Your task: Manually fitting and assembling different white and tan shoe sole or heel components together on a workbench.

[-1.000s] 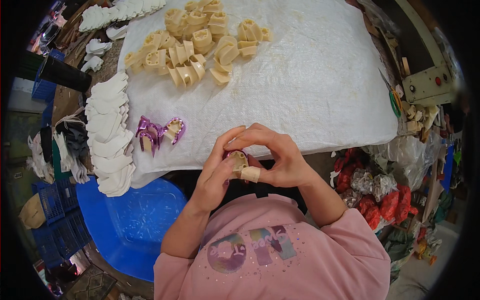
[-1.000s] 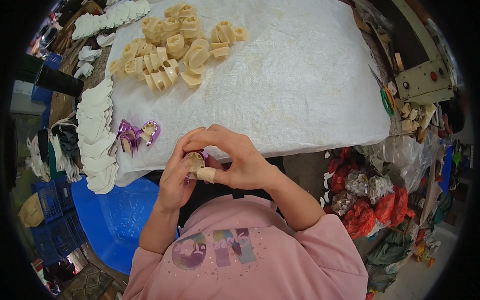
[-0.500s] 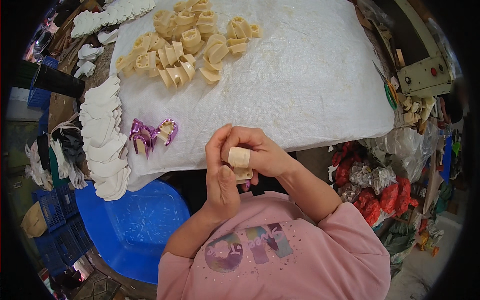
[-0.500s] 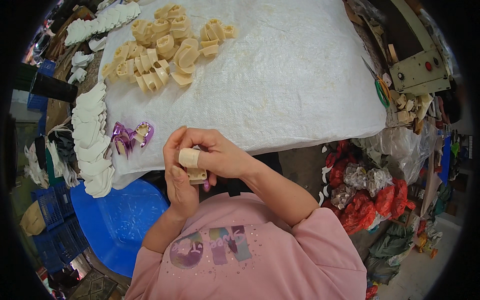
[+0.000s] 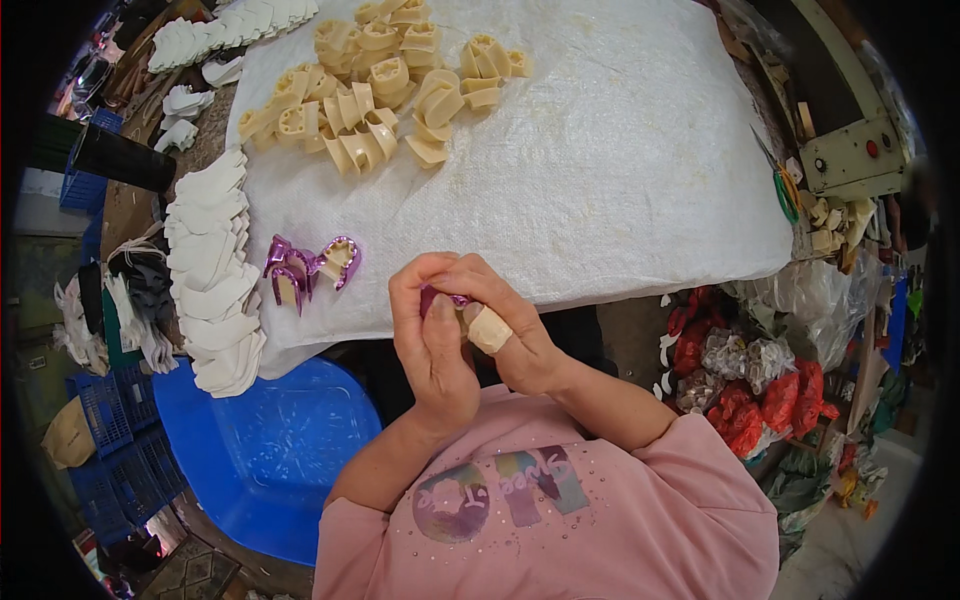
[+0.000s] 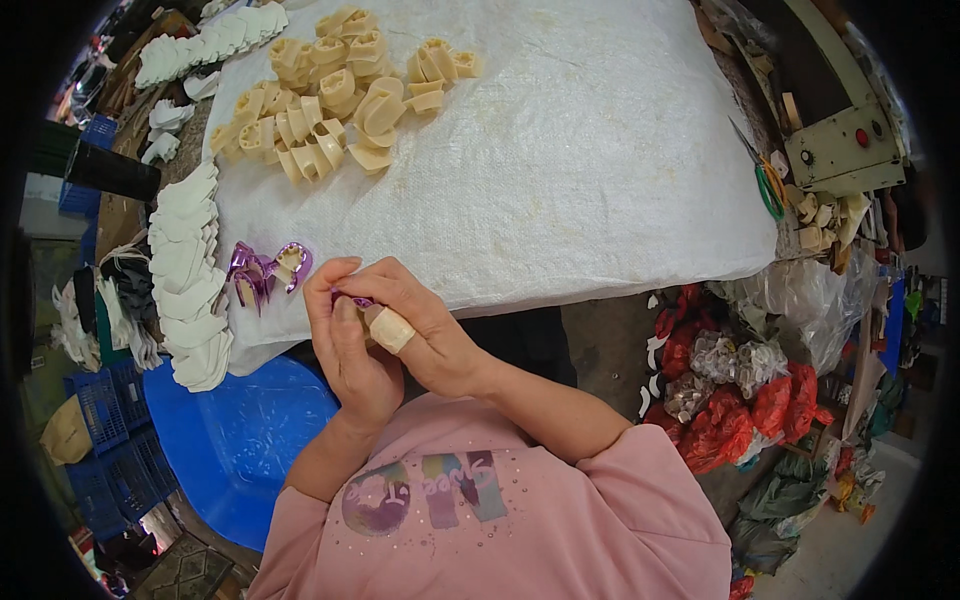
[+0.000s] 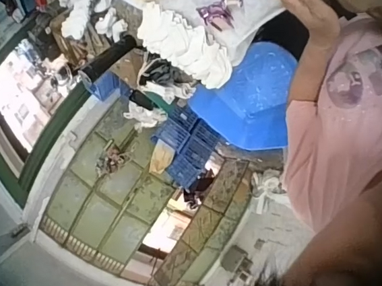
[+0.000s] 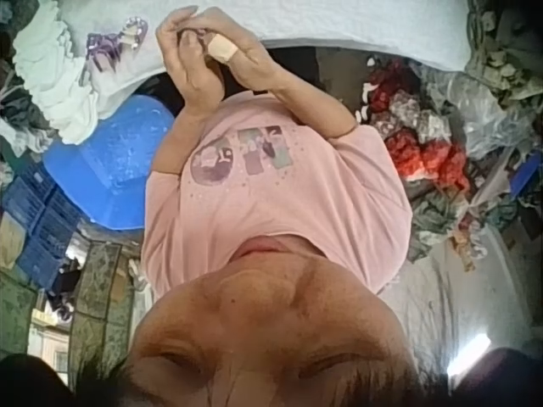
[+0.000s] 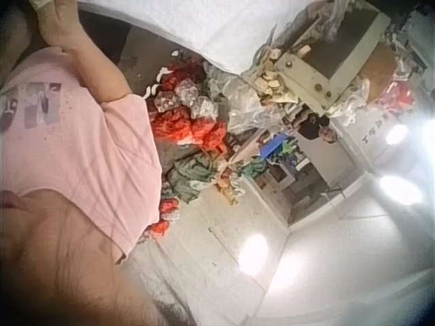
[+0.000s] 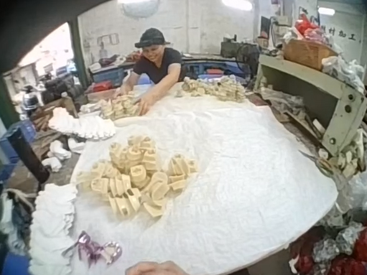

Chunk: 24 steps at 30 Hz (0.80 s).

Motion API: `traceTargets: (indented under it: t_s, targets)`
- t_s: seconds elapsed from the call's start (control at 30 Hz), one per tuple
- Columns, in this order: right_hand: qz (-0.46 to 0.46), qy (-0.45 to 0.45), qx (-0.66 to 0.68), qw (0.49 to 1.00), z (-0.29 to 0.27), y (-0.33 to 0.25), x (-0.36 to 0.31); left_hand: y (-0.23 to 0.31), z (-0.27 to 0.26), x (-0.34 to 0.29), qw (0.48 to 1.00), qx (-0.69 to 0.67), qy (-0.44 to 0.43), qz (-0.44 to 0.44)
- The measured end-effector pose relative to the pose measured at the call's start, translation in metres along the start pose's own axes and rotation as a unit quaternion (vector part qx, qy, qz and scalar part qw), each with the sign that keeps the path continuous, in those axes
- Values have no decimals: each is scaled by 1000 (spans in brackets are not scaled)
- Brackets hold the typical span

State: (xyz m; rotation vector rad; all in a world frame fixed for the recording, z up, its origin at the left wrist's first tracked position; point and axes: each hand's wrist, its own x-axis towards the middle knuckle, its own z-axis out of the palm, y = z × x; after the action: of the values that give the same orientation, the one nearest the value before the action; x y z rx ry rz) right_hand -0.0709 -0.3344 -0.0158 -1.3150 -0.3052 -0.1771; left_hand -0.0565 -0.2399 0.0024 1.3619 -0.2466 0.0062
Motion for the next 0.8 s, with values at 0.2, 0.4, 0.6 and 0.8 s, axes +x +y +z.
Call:
traceTargets:
  t_s: [0.2,0.4,0.6,0.8]
  targets:
    - [-11,30,-66,997,0,3,2,-4,-11,-1,985,-107,-67,-114]
    - [125,86,19,988,-11,-12,7,-5,-19,7,964,-202,-92,-145]
    - [79,-25,-378,922,-22,-35,26,-18,-33,8,946,253,-146,144]
    - [88,22,-211,973,-21,-15,13,-14,-33,5,966,201,-122,107]
